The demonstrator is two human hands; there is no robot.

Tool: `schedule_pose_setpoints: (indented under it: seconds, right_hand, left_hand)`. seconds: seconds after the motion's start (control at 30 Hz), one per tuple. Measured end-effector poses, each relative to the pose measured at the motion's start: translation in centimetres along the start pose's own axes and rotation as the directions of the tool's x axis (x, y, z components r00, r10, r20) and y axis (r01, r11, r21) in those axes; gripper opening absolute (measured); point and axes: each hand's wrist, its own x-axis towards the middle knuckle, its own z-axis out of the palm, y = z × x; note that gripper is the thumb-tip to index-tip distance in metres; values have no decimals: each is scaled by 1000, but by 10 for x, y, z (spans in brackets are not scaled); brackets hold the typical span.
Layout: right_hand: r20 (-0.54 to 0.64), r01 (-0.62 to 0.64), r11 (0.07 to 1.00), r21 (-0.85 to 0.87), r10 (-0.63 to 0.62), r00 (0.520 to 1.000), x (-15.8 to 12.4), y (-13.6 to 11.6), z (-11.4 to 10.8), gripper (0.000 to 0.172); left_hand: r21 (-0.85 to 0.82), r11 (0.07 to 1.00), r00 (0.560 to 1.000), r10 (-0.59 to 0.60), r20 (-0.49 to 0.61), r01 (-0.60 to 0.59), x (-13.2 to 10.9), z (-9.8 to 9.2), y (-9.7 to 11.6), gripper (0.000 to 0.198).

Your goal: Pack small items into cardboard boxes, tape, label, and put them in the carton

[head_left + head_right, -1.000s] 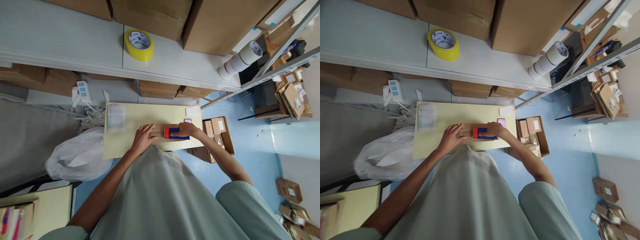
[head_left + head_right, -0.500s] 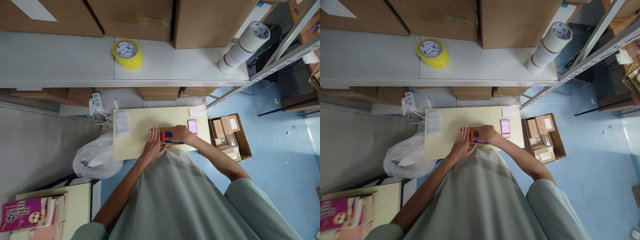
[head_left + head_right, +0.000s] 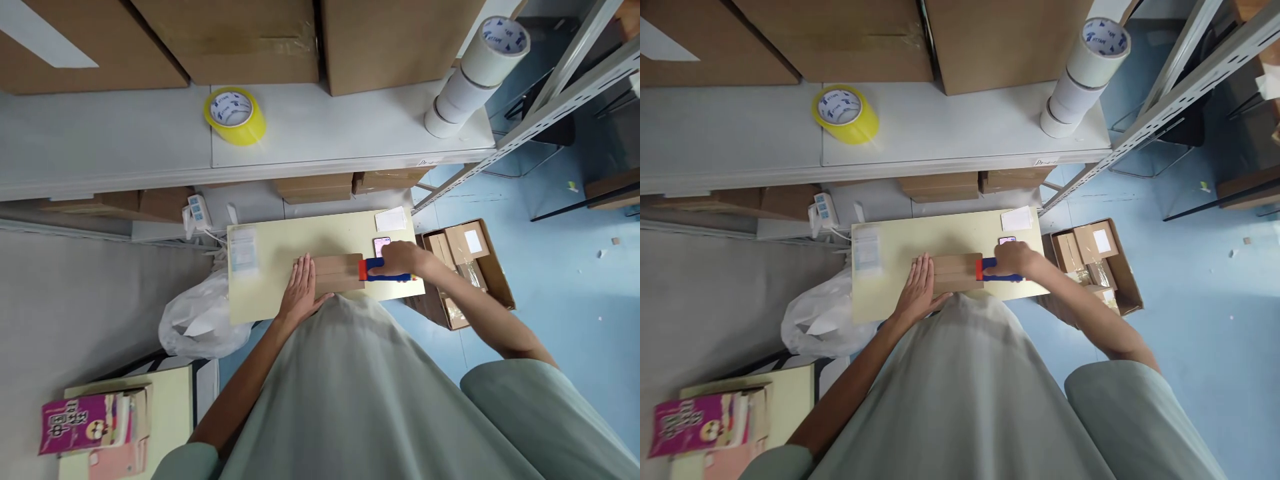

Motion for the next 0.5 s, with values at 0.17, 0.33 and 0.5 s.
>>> schedule_pose_setpoints:
  seconds: [0.17,0.33,0.5]
  right_hand:
    - [42,-63,998,-11,63,997,-11,60,4,65]
    - [-23,-53,998,-29,52,998,7,55,19,54]
    - [-60,-66,998,-18,65,996,27,45,34,57]
  left_hand:
    - [-6,1000,999,-17,28,18,2,-3,1,110]
    - [15,1000,999,-11,30,11,2,-3,1,108]
    - [48,999,1000,-9,26,7,3,-1,0,109]
